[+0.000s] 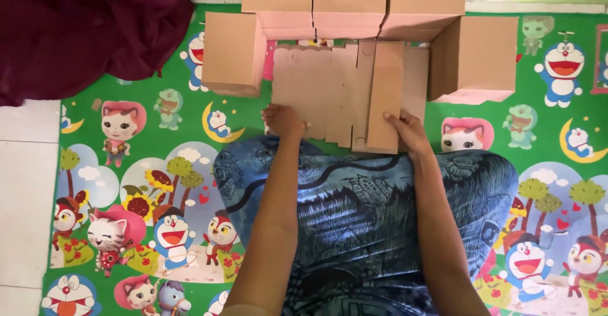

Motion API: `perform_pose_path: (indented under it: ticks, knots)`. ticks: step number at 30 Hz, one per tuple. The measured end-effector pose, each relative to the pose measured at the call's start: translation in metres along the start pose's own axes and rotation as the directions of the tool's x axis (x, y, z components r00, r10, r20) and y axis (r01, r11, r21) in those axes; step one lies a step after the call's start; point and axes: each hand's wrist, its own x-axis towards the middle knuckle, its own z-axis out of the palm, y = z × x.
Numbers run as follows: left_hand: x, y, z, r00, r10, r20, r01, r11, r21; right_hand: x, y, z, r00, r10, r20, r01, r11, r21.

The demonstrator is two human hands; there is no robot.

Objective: Folding and assembling cardboard box components while sitting on a floor mat.

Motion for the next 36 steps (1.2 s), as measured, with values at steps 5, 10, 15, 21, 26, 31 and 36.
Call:
perform_pose_path:
  ticks: [5,10,15,21,26,31,36]
  knots:
    - [-0.010,-0.003,-0.008,0.999,-0.009,0.038,0.010,0.999,-0.031,-0.006,0.010,0.000,0.999,-0.005,0.052,-0.004,0.984,0.180]
    - [-0.010,-0.004,-0.016,0.995,-0.017,0.099,0.021,0.999,-0.044,-0.012,-0.005,0.006,0.996,-0.069,0.062,0.044,0.939,0.341]
    - [-0.006,-0.001,-0.020,0.986,-0.021,0.165,0.028,0.999,-0.037,0.000,0.007,0.008,0.996,0.025,0.082,-0.050,0.946,0.320]
    - [-0.002,0.002,-0.018,0.984,-0.031,0.174,0.035,0.999,-0.019,-0.078,-0.112,0.040,0.987,-0.162,-0.015,0.156,0.968,-0.196]
    - [0.004,0.002,-0.014,0.984,-0.019,0.178,0.028,0.999,-0.046,-0.040,-0.074,0.036,0.929,-0.356,0.101,0.334,0.924,0.189]
    - [0.006,0.000,0.002,0.992,-0.009,0.126,0.018,0.997,-0.073,-0.076,-0.110,0.060,0.870,-0.493,0.014,0.474,0.829,-0.295]
    - [0.032,0.006,0.053,0.993,-0.095,-0.065,0.079,0.973,-0.216,-0.078,-0.127,0.132,0.798,-0.600,0.061,0.429,0.494,-0.757]
